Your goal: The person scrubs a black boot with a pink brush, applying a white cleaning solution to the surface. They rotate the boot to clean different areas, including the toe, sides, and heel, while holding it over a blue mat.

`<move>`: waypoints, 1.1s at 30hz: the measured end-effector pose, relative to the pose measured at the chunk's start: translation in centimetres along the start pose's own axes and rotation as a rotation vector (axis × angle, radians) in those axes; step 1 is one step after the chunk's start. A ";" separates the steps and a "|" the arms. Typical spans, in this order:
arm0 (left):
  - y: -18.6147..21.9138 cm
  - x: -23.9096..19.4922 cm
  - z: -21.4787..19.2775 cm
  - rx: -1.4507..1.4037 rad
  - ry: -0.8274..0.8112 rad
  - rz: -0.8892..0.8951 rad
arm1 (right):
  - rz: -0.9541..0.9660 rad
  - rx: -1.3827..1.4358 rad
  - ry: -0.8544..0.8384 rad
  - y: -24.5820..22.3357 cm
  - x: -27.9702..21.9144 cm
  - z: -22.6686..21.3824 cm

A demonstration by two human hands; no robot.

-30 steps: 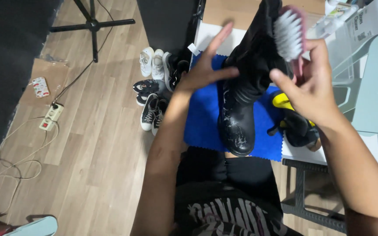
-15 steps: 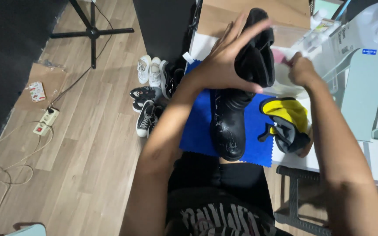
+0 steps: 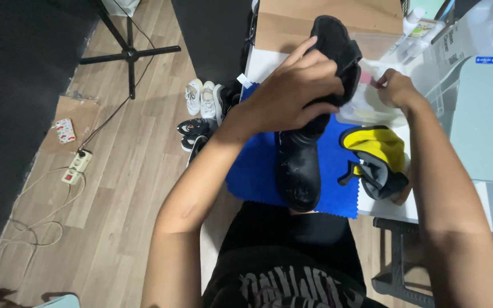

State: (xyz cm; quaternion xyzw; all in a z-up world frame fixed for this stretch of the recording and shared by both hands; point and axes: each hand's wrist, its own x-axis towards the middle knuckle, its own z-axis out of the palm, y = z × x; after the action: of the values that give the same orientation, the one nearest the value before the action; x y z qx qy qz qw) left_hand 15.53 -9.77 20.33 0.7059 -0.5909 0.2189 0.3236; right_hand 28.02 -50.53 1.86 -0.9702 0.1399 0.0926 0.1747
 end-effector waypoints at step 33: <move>-3.3 -3.0 0.5 0.137 0.105 -0.213 | -0.324 0.000 0.549 3.6 -3.5 -2.0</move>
State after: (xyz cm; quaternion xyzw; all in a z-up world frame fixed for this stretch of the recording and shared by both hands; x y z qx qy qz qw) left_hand 18.09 -7.76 17.27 0.7725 -0.4787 0.2598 0.3264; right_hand 23.91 -53.63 3.33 -0.9687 0.0252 -0.2015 0.1428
